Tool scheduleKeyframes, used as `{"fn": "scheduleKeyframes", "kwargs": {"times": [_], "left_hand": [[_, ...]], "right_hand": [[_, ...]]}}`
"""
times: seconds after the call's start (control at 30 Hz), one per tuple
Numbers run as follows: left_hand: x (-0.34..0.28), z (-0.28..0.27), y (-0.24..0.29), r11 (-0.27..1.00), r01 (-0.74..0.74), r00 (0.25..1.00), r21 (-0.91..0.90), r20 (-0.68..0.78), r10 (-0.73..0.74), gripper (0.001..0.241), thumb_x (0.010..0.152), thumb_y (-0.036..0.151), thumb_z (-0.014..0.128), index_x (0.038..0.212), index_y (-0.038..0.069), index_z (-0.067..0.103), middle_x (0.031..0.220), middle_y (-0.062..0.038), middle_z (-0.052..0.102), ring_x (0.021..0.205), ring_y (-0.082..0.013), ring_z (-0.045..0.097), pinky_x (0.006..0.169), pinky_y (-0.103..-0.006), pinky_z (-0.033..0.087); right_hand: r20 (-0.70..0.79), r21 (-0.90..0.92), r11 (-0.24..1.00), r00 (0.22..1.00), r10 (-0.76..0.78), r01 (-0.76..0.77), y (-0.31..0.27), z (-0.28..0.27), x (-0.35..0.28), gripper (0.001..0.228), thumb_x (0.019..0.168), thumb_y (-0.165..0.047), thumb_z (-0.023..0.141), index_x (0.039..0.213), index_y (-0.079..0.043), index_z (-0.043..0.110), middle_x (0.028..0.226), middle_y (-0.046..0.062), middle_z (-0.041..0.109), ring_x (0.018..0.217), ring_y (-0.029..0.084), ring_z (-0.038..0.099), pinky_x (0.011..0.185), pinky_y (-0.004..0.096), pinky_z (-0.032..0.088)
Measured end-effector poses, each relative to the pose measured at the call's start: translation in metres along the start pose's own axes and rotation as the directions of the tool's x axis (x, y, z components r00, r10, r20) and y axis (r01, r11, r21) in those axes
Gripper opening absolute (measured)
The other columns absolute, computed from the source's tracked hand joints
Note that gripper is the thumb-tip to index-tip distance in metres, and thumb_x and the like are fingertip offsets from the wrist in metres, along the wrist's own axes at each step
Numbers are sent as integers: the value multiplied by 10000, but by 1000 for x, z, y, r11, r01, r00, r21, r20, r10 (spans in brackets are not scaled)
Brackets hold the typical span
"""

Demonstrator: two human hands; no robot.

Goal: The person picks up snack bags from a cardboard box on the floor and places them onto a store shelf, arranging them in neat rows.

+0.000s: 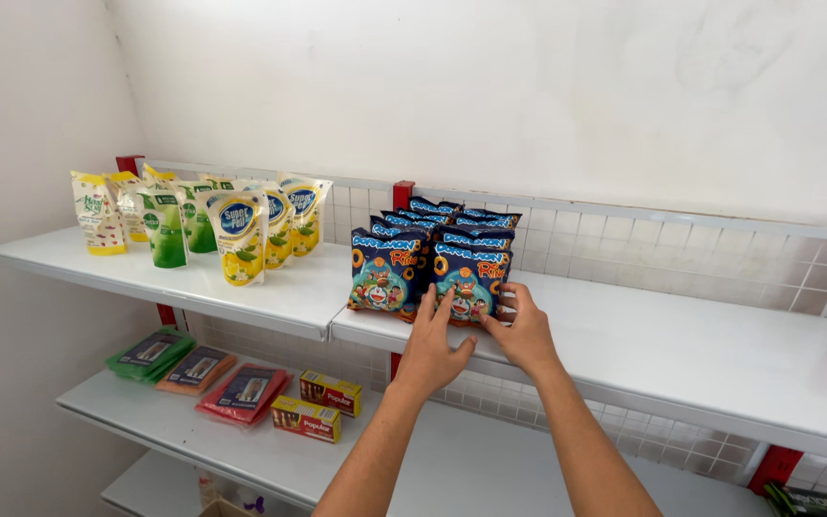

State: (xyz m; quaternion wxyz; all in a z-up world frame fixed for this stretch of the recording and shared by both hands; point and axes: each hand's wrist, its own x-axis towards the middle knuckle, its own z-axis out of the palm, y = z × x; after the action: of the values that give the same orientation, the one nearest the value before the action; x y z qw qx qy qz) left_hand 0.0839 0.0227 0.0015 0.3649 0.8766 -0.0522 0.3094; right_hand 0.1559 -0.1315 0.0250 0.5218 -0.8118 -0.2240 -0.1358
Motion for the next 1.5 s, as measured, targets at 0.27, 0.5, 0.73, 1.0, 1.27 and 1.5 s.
{"fn": "scheduleKeyframes", "kwargs": {"times": [0.27, 0.5, 0.73, 1.0, 1.27, 1.5], "left_hand": [[-31, -8, -11, 980, -188, 960, -69, -226, 168, 590, 870, 177, 715, 1442, 106, 589, 1518, -197, 481, 1384, -426, 493, 1113, -479, 469], [-135, -27, -69, 966, -201, 931, -161, -339, 137, 142, 934, 131, 646, 1006, 96, 763, 833, -30, 739, 589, -128, 648, 531, -270, 553], [-287, -47, -164, 806, 539, 767, -243, -254, -589, 172, 917, 269, 687, 963, 171, 820, 610, 33, 671, 516, -82, 551, 543, -288, 443], [-448, -100, -191, 330, 930, 298, -162, -194, -935, 238, 988, 356, 611, 1062, 225, 796, 838, 52, 757, 673, -96, 657, 654, -266, 519], [-550, -149, -185, 173, 920, -3, -352, -446, -895, 162, 937, 293, 676, 980, 226, 817, 750, 61, 719, 621, -87, 582, 652, -274, 454], [-590, -169, -216, 266, 876, -9, -403, -564, -826, 165, 890, 218, 684, 951, 209, 837, 692, 69, 679, 578, -64, 543, 623, -246, 486]], "right_hand": [[-376, -84, 949, 873, -312, 303, 16, 12, -4, 393, 793, -58, 736, 1180, -20, 679, 1016, 197, 700, 903, 345, 700, 747, 397, 587], [-217, -83, 644, 617, -757, 760, 14, 77, -100, 134, 837, 37, 572, 862, -83, 625, 796, 40, 598, 589, 155, 458, 570, 282, 412], [558, 226, 762, 560, -612, 607, 74, 231, -202, 100, 818, -74, 597, 871, -131, 660, 827, 45, 647, 752, 259, 628, 653, 383, 488], [985, 111, 889, 71, -158, 444, 93, 364, -302, 174, 1022, -214, 570, 1144, -158, 680, 1113, 29, 621, 1055, 221, 592, 854, 391, 509], [994, 101, 971, 7, -105, 217, 78, 441, -361, 208, 945, -105, 539, 1014, -122, 734, 908, 23, 685, 792, 169, 634, 711, 340, 503], [999, -11, 997, 48, 8, 71, 72, 547, -398, 234, 989, -196, 618, 1215, -147, 649, 989, 18, 695, 921, 173, 683, 813, 349, 546]]}}
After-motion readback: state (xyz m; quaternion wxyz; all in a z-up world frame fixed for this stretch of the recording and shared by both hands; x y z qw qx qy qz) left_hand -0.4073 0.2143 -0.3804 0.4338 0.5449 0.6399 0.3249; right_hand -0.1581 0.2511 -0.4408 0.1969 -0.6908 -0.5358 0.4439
